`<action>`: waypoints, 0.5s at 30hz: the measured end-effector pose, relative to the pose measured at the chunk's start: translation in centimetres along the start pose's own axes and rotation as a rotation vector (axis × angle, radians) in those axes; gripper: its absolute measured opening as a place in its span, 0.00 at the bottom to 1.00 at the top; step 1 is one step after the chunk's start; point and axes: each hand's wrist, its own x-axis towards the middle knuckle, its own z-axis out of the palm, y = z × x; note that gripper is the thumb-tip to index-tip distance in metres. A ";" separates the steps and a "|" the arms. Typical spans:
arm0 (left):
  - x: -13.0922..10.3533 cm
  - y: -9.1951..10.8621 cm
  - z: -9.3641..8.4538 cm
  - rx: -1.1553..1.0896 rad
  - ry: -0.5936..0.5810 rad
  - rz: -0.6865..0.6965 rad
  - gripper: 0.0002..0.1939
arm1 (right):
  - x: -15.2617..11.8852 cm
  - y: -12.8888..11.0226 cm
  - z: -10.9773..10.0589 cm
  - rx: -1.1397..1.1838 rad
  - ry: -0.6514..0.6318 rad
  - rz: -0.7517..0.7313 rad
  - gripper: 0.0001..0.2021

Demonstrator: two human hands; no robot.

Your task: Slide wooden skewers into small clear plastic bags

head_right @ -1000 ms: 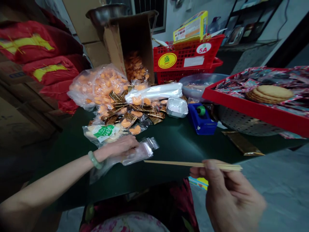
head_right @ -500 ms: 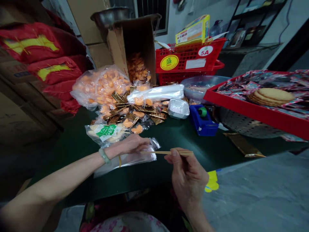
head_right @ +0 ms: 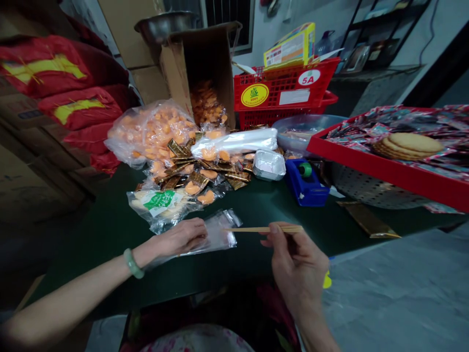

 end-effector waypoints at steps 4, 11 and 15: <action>1.5 0.2 -0.3 -0.010 -0.062 -0.010 0.16 | 0.4 0.1 -0.3 0.033 0.023 0.059 0.10; 3.6 -0.6 -0.7 0.033 -0.197 -0.010 0.08 | 0.3 0.7 -0.8 0.070 0.032 0.078 0.09; 3.4 -0.9 -0.8 0.032 -0.207 -0.014 0.09 | 0.4 0.9 -1.0 0.074 0.037 0.083 0.09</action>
